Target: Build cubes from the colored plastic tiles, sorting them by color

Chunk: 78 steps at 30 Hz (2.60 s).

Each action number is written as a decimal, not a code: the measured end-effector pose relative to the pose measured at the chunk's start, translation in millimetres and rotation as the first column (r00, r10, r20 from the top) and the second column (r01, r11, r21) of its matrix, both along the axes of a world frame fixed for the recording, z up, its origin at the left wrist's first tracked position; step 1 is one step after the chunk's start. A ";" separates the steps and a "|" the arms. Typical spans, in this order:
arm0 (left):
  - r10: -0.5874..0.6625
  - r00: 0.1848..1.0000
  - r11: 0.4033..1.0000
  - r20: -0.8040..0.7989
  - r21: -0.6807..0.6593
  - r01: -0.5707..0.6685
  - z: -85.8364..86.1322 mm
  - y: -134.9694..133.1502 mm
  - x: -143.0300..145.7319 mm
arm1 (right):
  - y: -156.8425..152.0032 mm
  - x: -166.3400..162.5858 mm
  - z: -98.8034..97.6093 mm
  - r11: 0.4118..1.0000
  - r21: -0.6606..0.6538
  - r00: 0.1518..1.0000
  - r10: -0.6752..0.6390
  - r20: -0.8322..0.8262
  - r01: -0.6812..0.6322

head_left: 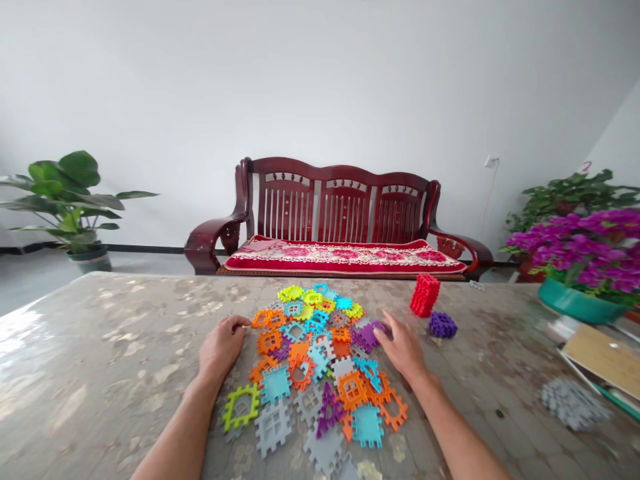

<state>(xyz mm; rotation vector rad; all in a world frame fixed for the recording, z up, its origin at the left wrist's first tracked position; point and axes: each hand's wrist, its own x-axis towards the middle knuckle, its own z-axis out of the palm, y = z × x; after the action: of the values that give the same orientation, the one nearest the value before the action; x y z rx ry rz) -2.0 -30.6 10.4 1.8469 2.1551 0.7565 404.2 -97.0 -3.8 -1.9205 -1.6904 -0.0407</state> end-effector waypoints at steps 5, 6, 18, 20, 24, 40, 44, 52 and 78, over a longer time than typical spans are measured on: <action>-0.009 1.000 1.000 -0.005 -0.018 0.009 -1.1 0.2 -0.6 | 2.2 3.1 -3.6 1.000 -0.017 0.999 -0.027 -0.033 0.026; -0.012 1.000 1.000 -0.005 -0.021 0.011 -0.8 0.0 -0.6 | 2.5 4.0 -4.3 0.999 -0.016 0.998 -0.042 -0.048 0.041; -0.004 1.000 1.000 -0.014 -0.009 0.004 -0.5 0.6 -0.1 | 0.1 29.9 -5.3 0.953 -0.020 0.953 -0.303 0.001 0.303; -0.006 1.000 1.000 -0.020 -0.015 0.005 -0.9 0.8 -0.5 | -0.6 29.7 -4.3 0.947 -0.030 0.947 -0.321 0.021 0.321; -0.012 1.000 1.000 -0.024 -0.015 0.011 -0.8 0.3 -0.5 | -3.9 25.9 0.9 0.933 -0.055 0.933 -0.351 0.085 0.356; -0.033 0.999 0.999 -0.026 -0.023 0.033 -6.5 3.1 -3.2 | -7.6 31.0 9.5 0.950 -0.066 0.952 -0.302 0.049 0.305; -0.027 0.999 1.000 -0.031 -0.013 0.027 -7.2 3.2 -3.4 | -7.2 32.7 6.3 0.955 -0.033 0.955 -0.294 -0.019 0.294; -0.015 1.000 1.000 -0.018 0.005 0.015 -5.8 3.1 -2.5 | -1.4 31.0 -3.9 0.972 0.120 0.931 -0.153 -0.333 0.202; -0.024 0.999 1.000 -0.026 0.009 0.024 -5.5 2.2 -2.0 | -7.2 6.2 -2.4 0.997 0.036 0.997 -0.071 0.030 0.069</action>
<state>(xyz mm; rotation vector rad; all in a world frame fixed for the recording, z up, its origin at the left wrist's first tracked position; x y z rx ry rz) -4.0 -28.4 4.9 1.8939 2.1443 0.7434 410.4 -104.2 -6.2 -1.9618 -1.6313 -0.1275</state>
